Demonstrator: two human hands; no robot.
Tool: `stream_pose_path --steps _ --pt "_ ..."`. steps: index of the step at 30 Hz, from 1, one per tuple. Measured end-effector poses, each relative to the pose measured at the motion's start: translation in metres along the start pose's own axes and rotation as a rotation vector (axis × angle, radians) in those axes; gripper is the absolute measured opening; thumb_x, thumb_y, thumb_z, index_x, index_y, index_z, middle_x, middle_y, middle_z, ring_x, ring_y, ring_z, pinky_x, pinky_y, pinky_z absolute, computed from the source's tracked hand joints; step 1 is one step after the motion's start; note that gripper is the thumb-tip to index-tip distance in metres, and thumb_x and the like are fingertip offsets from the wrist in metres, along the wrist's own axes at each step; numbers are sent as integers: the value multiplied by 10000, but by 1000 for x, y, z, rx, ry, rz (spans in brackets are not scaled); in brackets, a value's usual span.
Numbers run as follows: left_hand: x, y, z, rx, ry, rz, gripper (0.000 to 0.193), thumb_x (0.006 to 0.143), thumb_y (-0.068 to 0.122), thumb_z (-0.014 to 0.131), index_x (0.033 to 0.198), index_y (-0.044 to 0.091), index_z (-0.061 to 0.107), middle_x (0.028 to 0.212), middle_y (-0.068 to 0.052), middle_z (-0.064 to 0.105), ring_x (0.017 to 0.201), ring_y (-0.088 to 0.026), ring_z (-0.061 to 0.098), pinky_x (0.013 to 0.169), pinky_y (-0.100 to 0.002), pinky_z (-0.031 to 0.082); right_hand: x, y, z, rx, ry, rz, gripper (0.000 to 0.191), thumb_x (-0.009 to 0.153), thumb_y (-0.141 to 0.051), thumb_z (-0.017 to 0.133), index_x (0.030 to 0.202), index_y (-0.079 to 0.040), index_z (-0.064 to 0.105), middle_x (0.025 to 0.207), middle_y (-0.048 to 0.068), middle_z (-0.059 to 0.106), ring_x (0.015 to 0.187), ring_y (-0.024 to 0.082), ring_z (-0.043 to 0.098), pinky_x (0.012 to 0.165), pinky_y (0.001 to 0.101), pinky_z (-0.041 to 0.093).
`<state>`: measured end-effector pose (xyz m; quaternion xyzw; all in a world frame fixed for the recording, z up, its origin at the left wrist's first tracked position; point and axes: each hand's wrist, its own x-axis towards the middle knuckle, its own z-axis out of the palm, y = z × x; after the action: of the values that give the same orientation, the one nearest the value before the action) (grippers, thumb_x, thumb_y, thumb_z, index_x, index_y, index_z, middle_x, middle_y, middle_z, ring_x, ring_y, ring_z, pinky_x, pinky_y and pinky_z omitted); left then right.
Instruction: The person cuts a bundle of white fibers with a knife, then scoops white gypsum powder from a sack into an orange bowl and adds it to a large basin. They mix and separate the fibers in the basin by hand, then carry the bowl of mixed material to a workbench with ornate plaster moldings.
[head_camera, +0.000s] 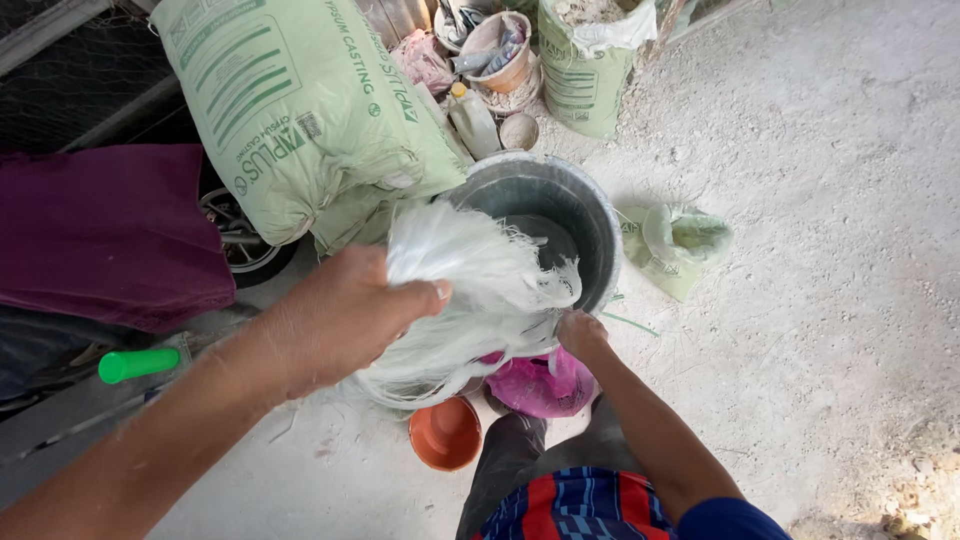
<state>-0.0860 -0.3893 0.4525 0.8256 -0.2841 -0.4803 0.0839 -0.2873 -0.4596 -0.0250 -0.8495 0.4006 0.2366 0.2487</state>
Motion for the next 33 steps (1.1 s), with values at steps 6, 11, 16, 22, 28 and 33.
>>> stream_pose_path --steps 6,11,16,22,28,33 --pt "1 -10 -41 -42 -26 122 450 891 352 681 595 50 527 452 -25 427 364 -114 328 337 -329 283 4 -37 9 85 429 -157 547 934 -360 547 1236 95 570 852 283 703 765 410 719 698 489 608" --pt "-3 -2 -53 -129 53 77 414 891 347 719 661 66 521 468 -20 439 373 -108 349 351 -312 295 3 -42 6 205 491 -321 362 1005 -268 499 1284 -38 517 900 230 715 804 412 718 742 517 585" --pt "-2 11 -62 -118 162 -69 360 933 306 735 746 62 548 521 -8 429 429 -116 353 407 -333 325 -5 -32 -14 334 231 -209 372 974 -346 538 1222 -70 516 887 234 730 853 404 729 814 497 579" --pt "1 42 -59 -205 167 -177 394 933 346 717 696 68 569 481 -17 364 413 -141 300 412 -351 303 26 -10 -33 254 176 -240 332 954 -376 546 1033 -59 609 897 208 737 853 376 740 805 477 591" --pt "8 57 -47 -202 160 -301 446 967 339 705 663 30 597 458 -20 388 404 -141 318 389 -358 281 75 8 -49 98 237 -318 325 1043 -331 479 1018 -41 624 880 186 750 844 331 749 783 435 616" --pt "26 61 -18 -65 77 -254 521 967 421 676 627 26 657 446 -30 490 393 -132 387 382 -371 333 91 33 -62 -12 89 -385 260 964 -257 526 980 -114 743 1048 131 749 959 303 740 822 436 610"
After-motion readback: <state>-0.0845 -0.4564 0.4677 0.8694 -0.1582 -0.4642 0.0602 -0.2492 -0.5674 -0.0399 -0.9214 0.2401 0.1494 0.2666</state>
